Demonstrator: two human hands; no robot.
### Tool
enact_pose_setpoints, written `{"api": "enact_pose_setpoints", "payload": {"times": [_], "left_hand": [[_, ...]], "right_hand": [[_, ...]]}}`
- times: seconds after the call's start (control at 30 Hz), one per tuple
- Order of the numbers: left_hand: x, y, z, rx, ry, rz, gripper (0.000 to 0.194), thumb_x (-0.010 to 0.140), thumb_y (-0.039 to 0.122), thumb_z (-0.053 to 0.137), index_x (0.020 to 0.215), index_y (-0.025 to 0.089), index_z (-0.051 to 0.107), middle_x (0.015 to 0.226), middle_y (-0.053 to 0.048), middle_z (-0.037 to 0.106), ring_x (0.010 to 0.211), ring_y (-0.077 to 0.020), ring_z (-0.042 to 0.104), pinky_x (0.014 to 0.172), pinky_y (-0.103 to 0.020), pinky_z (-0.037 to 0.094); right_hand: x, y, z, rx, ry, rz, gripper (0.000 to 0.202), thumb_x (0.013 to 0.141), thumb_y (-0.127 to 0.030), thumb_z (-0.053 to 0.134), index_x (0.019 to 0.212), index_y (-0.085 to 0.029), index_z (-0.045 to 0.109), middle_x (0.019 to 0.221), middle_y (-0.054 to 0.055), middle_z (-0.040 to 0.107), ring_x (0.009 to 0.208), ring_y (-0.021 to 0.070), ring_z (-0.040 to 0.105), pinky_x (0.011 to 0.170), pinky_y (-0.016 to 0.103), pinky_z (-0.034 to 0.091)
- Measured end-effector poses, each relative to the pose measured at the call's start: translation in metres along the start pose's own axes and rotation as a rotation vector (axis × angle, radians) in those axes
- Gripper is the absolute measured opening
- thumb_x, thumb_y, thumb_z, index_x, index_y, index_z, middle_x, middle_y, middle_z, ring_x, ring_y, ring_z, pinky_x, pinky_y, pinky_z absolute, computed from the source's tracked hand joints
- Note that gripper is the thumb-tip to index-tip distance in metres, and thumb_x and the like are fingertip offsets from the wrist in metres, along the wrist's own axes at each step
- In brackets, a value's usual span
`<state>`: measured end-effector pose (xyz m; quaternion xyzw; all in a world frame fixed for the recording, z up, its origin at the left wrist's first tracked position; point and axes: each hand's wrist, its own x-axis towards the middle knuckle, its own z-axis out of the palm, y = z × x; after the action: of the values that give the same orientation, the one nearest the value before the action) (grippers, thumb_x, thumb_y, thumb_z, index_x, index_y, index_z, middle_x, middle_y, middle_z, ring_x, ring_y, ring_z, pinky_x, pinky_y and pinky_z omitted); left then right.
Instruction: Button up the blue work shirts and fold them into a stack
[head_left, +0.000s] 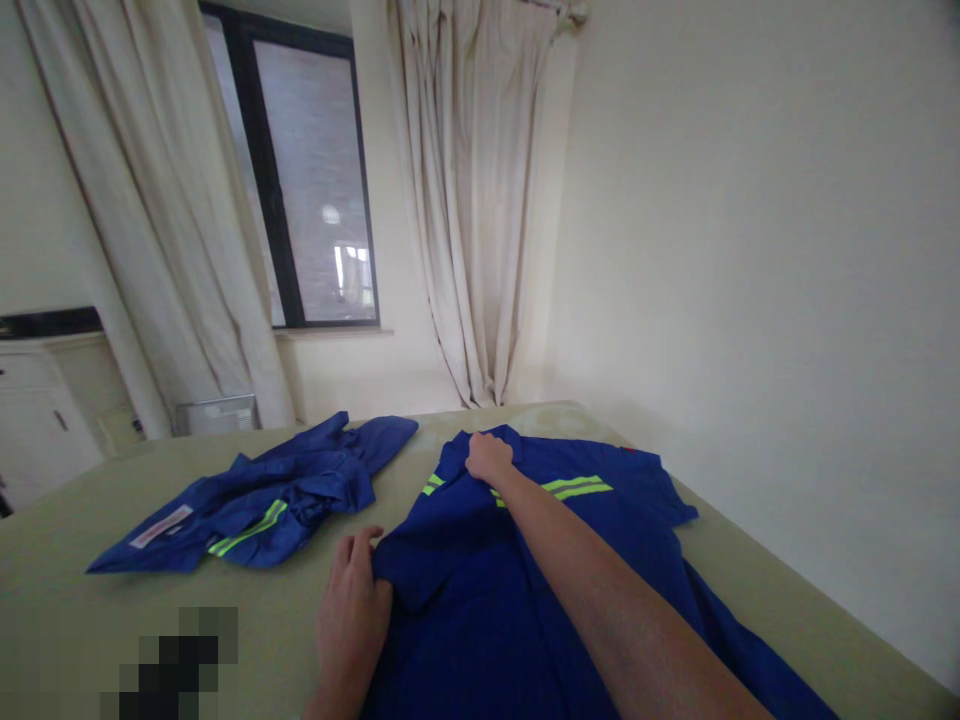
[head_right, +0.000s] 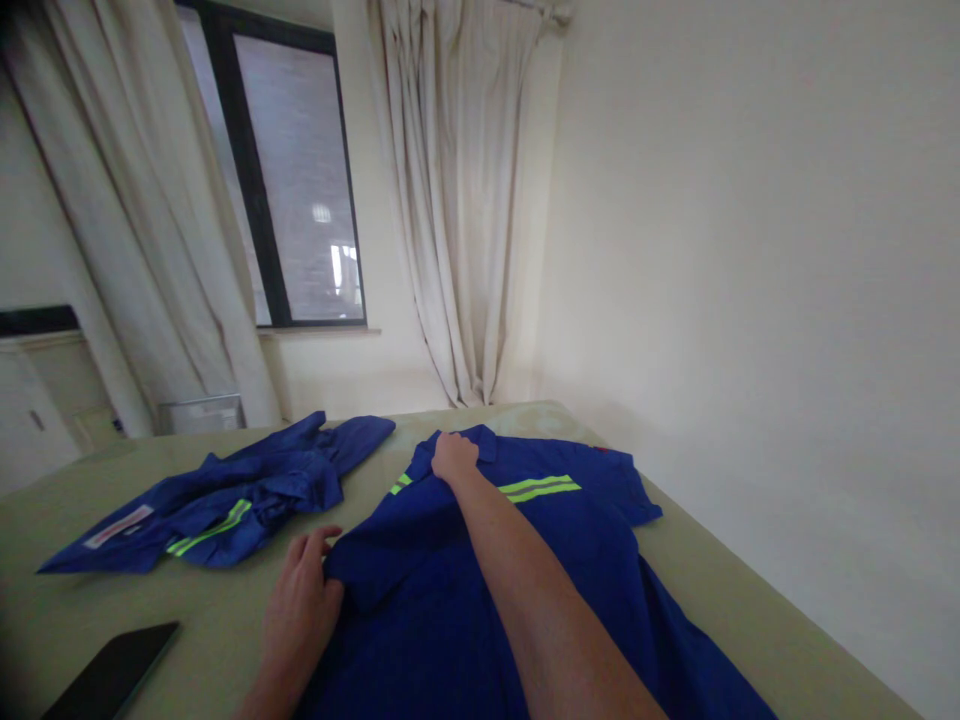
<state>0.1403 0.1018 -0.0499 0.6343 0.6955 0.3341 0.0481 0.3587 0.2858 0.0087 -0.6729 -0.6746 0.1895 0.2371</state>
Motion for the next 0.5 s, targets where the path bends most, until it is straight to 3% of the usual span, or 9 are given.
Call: {"api": "enact_pose_setpoints", "payload": {"times": [0.1, 0.17, 0.23, 0.33, 0.5], "left_hand": [[0.003, -0.003, 0.0, 0.0, -0.01, -0.043, 0.051, 0.079, 0.0, 0.044, 0.124, 0.021, 0.054, 0.12, -0.009, 0.061, 0.107, -0.024, 0.063, 0.095, -0.036, 0.048], [0.005, -0.005, 0.001, -0.013, -0.031, -0.037, 0.049, 0.078, -0.001, 0.044, 0.12, 0.021, 0.056, 0.118, -0.009, 0.064, 0.112, -0.0246, 0.063, 0.1, -0.036, 0.046], [0.006, -0.007, 0.003, -0.023, -0.059, -0.053, 0.048, 0.078, -0.001, 0.045, 0.119, 0.022, 0.056, 0.12, -0.008, 0.067, 0.113, -0.0248, 0.064, 0.1, -0.035, 0.046], [0.005, -0.007, 0.003, -0.019, -0.121, -0.133, 0.052, 0.079, 0.001, 0.043, 0.124, 0.025, 0.054, 0.122, -0.006, 0.069, 0.108, -0.0252, 0.068, 0.091, -0.034, 0.048], [0.005, -0.007, 0.004, -0.048, -0.142, -0.104, 0.054, 0.077, -0.004, 0.04, 0.119, 0.026, 0.057, 0.119, -0.004, 0.069, 0.106, -0.0217, 0.067, 0.09, -0.031, 0.047]], "right_hand": [[-0.012, 0.009, 0.006, 0.103, -0.077, 0.008, 0.038, 0.089, -0.053, 0.067, 0.088, -0.017, 0.076, 0.1, 0.015, 0.077, 0.103, 0.0305, 0.071, 0.085, 0.035, 0.052], [-0.02, 0.012, 0.011, 0.183, -0.149, -0.008, 0.041, 0.087, -0.057, 0.069, 0.091, -0.017, 0.077, 0.097, 0.011, 0.078, 0.094, 0.0264, 0.073, 0.08, 0.031, 0.054], [-0.024, 0.011, 0.014, 0.249, -0.196, -0.033, 0.043, 0.078, -0.049, 0.081, 0.108, -0.019, 0.075, 0.101, 0.006, 0.078, 0.089, 0.0215, 0.073, 0.075, 0.026, 0.055], [-0.018, 0.009, 0.01, 0.287, -0.201, -0.043, 0.06, 0.072, -0.034, 0.086, 0.128, -0.026, 0.066, 0.108, 0.002, 0.077, 0.087, 0.0185, 0.074, 0.072, 0.024, 0.055], [-0.003, 0.016, 0.005, 0.173, -0.14, 0.037, 0.051, 0.056, -0.022, 0.091, 0.104, -0.019, 0.075, 0.102, 0.012, 0.077, 0.095, 0.033, 0.073, 0.077, 0.036, 0.056]]}}
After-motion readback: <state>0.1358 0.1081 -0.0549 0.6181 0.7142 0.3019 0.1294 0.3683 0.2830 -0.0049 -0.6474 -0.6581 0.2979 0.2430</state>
